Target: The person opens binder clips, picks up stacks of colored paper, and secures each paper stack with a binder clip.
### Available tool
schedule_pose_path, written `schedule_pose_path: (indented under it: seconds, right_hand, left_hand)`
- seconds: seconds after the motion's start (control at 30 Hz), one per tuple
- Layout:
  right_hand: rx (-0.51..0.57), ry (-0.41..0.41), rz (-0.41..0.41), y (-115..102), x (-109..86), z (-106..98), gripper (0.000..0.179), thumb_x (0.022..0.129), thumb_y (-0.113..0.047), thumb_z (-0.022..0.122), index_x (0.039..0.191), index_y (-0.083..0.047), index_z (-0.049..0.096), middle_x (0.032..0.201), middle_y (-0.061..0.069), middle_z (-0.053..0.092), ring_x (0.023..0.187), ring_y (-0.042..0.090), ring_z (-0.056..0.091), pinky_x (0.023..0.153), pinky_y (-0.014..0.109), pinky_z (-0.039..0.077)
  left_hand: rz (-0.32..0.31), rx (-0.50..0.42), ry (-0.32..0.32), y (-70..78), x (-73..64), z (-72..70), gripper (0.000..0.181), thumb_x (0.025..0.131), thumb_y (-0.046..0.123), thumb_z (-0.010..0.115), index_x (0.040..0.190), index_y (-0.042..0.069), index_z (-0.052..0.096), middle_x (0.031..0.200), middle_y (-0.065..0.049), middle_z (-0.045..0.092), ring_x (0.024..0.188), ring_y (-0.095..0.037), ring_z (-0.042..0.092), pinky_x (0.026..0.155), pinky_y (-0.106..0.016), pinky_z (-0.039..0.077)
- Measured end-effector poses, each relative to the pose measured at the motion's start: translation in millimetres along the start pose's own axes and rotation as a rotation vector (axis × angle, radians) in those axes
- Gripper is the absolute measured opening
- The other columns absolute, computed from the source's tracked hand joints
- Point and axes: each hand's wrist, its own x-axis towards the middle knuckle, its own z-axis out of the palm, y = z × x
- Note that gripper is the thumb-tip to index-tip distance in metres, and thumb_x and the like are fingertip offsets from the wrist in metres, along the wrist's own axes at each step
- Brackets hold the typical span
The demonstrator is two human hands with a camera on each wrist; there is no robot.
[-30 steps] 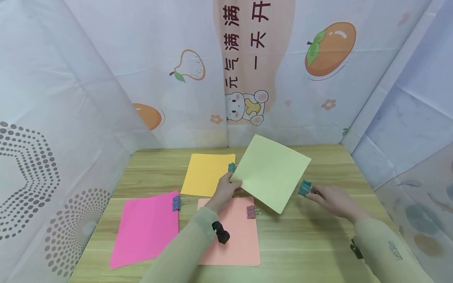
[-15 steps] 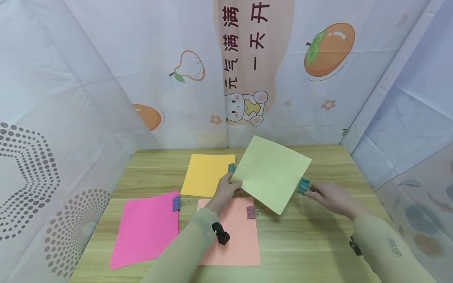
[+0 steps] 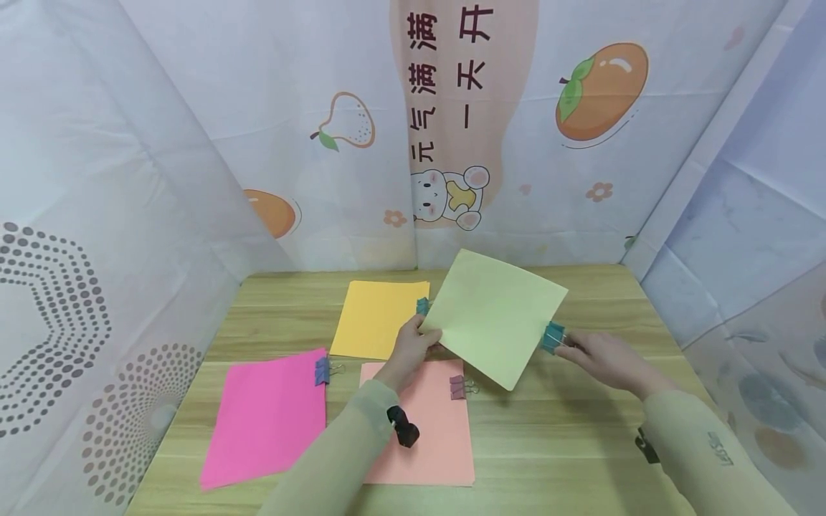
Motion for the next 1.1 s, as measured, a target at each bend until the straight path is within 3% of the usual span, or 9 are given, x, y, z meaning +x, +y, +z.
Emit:
schedule_pose_path:
  seconds: [0.33, 0.93, 1.1]
  right_hand:
    - [0.02, -0.02, 0.041, -1.5, 0.8, -3.2, 0.028, 0.107, -0.034, 0.054, 0.084, -0.016, 0.055, 0.069, -0.006, 0.045, 0.061, 0.007, 0.039, 0.057, 0.026, 0.032]
    - [0.087, -0.064, 0.088, -1.9, -1.7, -5.6, 0.033, 0.109, -0.036, 0.049, 0.086, -0.014, 0.052, 0.066, -0.003, 0.043, 0.053, 0.009, 0.041, 0.052, 0.027, 0.035]
    - [0.14, -0.091, 0.113, -2.0, -3.2, -6.6, 0.033, 0.109, -0.039, 0.048, 0.092, -0.012, 0.056, 0.064, -0.002, 0.043, 0.048, 0.01, 0.042, 0.05, 0.029, 0.038]
  left_hand:
    - [0.024, -0.038, -0.004, 2.2, -2.2, -0.2, 0.019, 0.098, 0.0, 0.062, 0.117, 0.001, 0.062, 0.115, -0.015, 0.064, 0.087, -0.019, 0.071, 0.081, -0.037, 0.06]
    - [0.038, -0.034, -0.007, 3.3, -5.5, 0.7, 0.016, 0.099, 0.0, 0.062, 0.115, 0.001, 0.061, 0.115, -0.015, 0.063, 0.087, -0.018, 0.071, 0.084, -0.041, 0.06]
    - [0.039, -0.033, -0.013, 4.6, -6.6, 0.7, 0.016, 0.099, 0.001, 0.062, 0.115, 0.002, 0.062, 0.114, -0.015, 0.063, 0.087, -0.019, 0.071, 0.085, -0.042, 0.06]
